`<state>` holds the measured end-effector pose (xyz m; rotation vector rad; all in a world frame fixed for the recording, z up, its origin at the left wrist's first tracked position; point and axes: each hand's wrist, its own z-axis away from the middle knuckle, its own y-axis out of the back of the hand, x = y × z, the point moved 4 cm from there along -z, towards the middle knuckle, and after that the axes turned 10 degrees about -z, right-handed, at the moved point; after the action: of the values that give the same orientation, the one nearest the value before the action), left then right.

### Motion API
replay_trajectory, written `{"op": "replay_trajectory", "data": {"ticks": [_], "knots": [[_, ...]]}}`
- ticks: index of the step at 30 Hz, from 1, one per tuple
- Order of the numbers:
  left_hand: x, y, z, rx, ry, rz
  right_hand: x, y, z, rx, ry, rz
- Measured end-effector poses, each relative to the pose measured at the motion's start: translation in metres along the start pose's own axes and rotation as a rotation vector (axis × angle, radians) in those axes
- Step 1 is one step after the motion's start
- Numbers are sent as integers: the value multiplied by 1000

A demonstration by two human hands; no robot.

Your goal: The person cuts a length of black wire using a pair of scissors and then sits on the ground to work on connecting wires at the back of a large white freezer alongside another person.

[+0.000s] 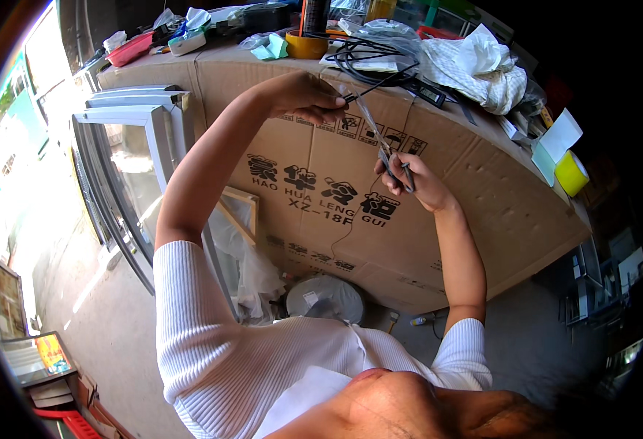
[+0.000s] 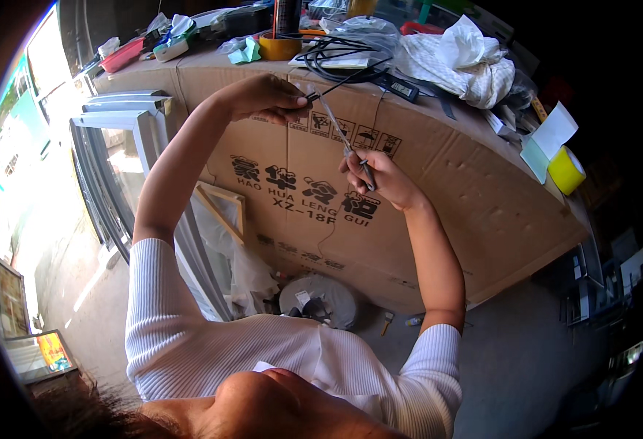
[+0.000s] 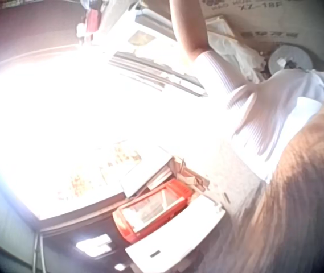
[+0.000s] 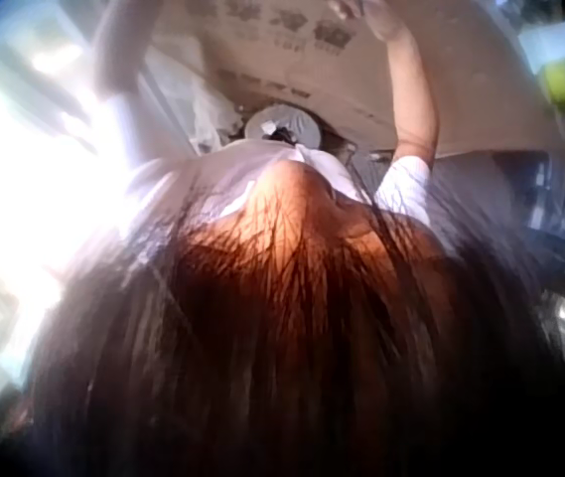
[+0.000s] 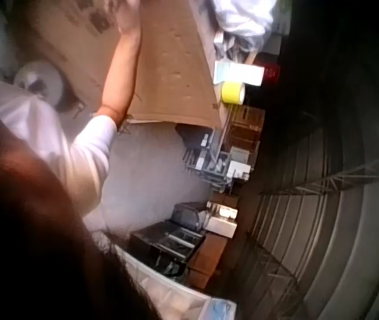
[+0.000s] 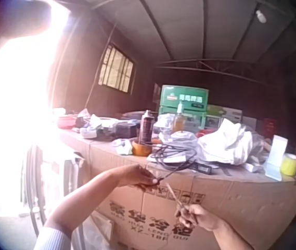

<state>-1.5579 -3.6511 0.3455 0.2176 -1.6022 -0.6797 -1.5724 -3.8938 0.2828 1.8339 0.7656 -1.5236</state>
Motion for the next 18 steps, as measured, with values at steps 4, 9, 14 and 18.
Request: {"op": "replay_trajectory", "data": {"ticks": [4, 9, 14, 18], "knots": [[-1, -3, 3, -54, 21, 95, -3, 2, -5, 6, -11, 24], [-7, -4, 3, -80, 54, 142, -8, -1, -8, 5, -17, 22], [-9, -6, 1, -95, 41, 173, -8, 0, -9, 22, -43, 11], [-11, -5, 0, -101, 30, 179, -9, -1, -11, 9, -38, 17]]}}
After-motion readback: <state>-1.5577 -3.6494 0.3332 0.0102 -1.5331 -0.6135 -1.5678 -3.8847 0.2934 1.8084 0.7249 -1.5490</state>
